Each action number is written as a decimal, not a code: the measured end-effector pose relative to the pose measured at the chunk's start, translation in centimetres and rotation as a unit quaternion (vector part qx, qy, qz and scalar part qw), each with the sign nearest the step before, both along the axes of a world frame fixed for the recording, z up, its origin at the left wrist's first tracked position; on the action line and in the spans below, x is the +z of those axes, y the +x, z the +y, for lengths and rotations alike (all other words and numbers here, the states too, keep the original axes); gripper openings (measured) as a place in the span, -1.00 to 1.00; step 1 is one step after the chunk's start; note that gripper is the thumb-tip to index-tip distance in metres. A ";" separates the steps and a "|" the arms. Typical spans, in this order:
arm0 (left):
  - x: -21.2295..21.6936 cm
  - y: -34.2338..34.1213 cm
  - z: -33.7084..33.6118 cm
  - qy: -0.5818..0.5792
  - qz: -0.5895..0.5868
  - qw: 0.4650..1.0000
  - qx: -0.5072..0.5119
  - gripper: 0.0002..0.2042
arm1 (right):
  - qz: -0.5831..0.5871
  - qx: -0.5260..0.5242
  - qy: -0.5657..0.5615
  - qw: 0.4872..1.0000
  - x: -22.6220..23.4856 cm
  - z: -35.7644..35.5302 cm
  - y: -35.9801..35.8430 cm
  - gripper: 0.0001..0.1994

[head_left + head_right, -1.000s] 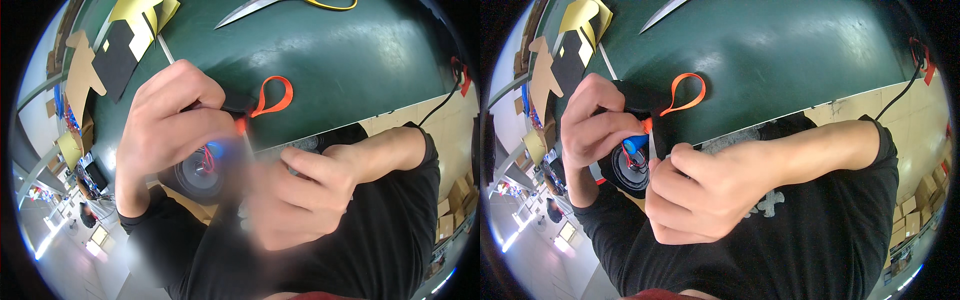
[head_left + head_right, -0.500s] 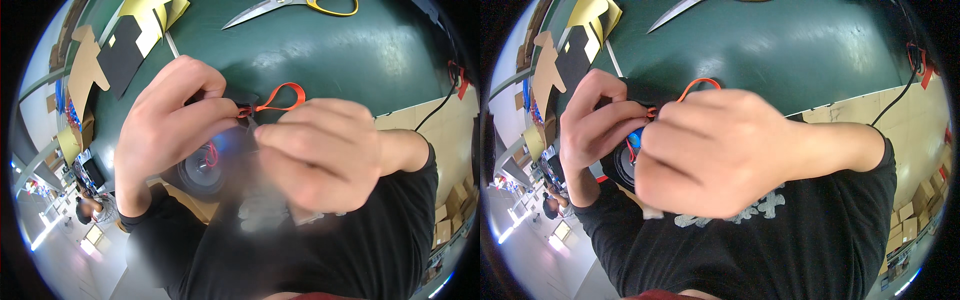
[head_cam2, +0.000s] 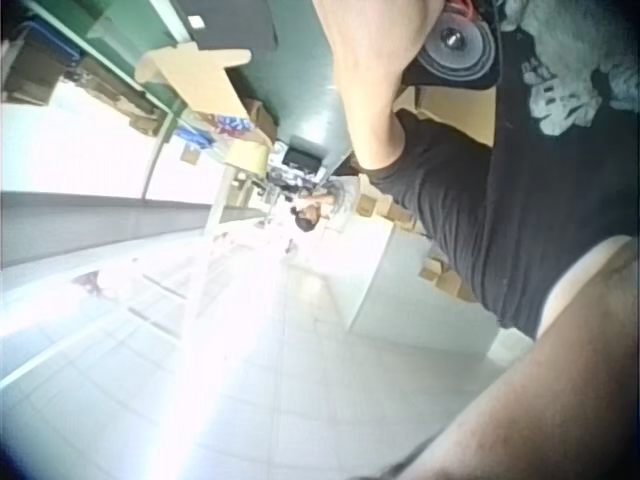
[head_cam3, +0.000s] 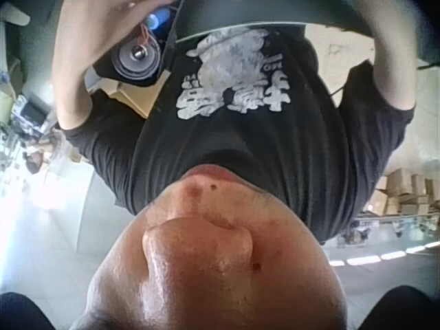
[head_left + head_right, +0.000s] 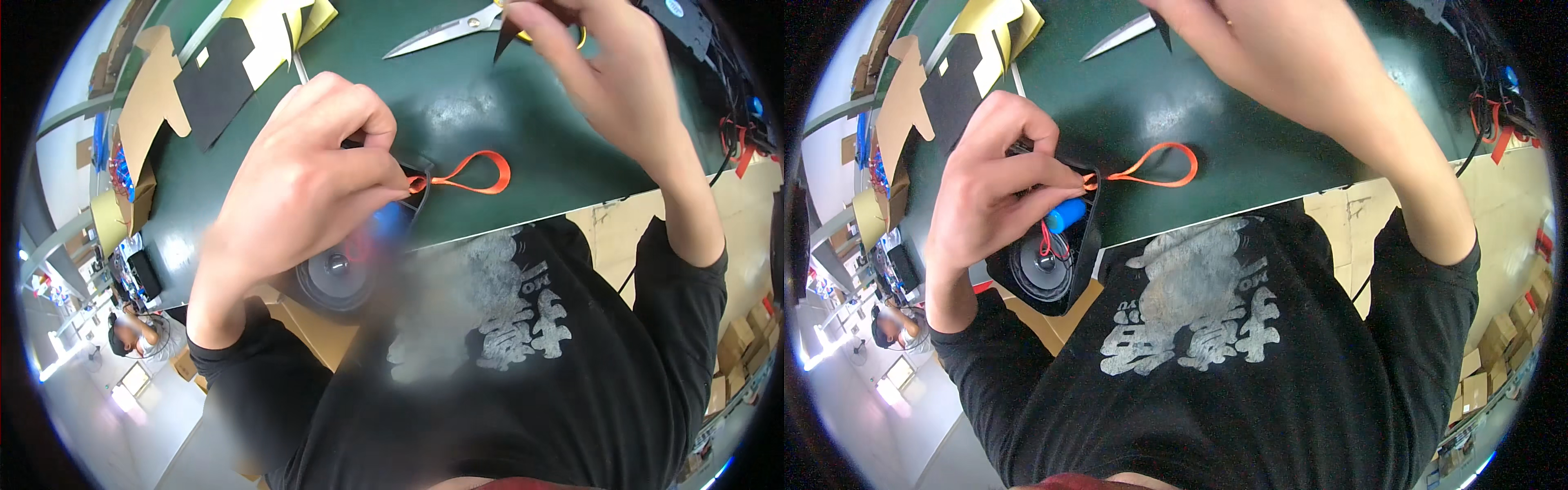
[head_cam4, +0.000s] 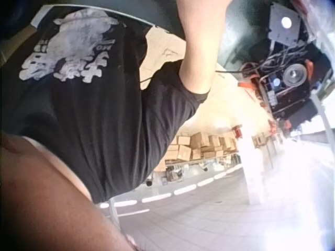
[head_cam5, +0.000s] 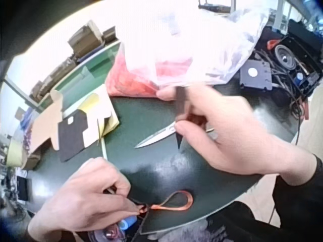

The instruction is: Assembling a portable speaker by connecting wires and fitting the internal driver into the housing.

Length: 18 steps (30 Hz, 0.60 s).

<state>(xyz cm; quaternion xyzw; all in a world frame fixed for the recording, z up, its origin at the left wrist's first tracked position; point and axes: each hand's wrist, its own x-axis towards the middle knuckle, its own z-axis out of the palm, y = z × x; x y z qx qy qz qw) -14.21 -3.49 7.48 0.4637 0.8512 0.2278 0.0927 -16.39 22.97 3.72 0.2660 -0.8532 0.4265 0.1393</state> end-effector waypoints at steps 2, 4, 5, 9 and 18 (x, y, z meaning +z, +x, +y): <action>0.3 0.1 0.1 -0.023 0.025 0.999 0.014 -0.80 | -0.061 0.037 -0.007 0.997 -0.6 -0.2 -1.0 -0.56; 0.5 0.2 0.2 -0.042 0.045 0.998 0.020 -0.81 | -0.095 0.059 0.013 0.994 -0.4 -0.6 -1.8 -0.51; 0.5 0.2 0.4 -0.048 0.054 0.997 0.019 -0.82 | -0.110 0.070 0.029 0.991 -0.3 -1.0 -2.2 -0.50; 0.7 0.4 0.8 -0.059 0.085 0.995 0.012 -0.83 | -0.127 0.116 0.097 0.980 -0.5 -2.8 -3.9 -0.54; -0.2 0.1 -0.1 -0.008 0.017 1.000 0.015 -0.86 | 0.068 0.098 0.230 0.966 -2.7 -2.8 -5.0 -0.74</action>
